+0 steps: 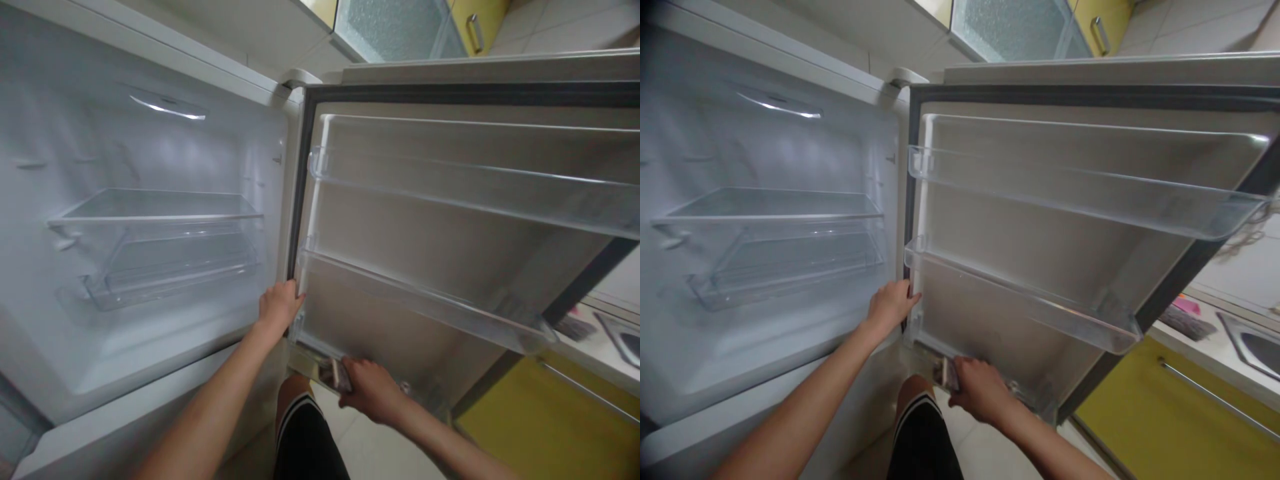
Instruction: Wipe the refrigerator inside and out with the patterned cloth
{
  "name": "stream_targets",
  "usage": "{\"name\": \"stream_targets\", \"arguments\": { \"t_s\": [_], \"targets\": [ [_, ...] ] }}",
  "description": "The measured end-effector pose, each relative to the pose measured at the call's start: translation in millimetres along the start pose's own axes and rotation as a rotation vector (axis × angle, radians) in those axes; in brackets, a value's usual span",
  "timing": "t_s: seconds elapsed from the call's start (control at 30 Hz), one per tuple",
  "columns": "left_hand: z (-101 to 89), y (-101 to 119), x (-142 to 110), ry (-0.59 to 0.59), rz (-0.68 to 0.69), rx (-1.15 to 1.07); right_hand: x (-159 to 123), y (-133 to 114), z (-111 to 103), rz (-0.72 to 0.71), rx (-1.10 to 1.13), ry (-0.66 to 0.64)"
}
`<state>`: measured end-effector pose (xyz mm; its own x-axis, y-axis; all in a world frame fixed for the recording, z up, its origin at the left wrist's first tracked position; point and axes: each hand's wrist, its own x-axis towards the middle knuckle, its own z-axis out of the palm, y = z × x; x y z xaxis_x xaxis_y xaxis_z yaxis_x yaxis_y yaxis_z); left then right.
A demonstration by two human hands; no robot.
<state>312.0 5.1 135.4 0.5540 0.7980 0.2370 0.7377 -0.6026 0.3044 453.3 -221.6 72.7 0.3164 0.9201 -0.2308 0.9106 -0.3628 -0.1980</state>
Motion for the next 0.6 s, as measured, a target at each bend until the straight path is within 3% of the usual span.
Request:
{"name": "stream_targets", "arguments": {
  "t_s": [0.13,0.23,0.33,0.4,0.43,0.5,0.6],
  "targets": [
    [14.3,-16.6,1.0,0.051,0.071,-0.114,-55.0,60.5,-4.5,0.179,-0.052,-0.013],
    [34.8,-28.8,-24.8,0.121,0.144,-0.239,-65.3,73.9,-10.7,0.088,0.135,0.038],
    [68.9,-24.2,-81.0,0.249,0.209,-0.303,-57.3,67.0,-21.4,-0.061,0.480,0.161],
    [96.8,-10.2,-121.7,0.343,0.331,-0.305,-43.5,54.9,-29.3,-0.104,0.585,0.305],
    [110.6,-1.6,-138.7,0.446,0.417,-0.288,-33.3,46.9,-32.4,-0.122,0.560,0.357],
    [134.3,14.8,-161.6,0.536,0.448,-0.265,-6.1,27.4,-35.4,-0.181,0.408,0.374],
    [154.3,28.6,-170.8,0.608,0.372,-0.237,46.0,-6.4,-30.3,-0.338,0.167,0.224]
  ]
}}
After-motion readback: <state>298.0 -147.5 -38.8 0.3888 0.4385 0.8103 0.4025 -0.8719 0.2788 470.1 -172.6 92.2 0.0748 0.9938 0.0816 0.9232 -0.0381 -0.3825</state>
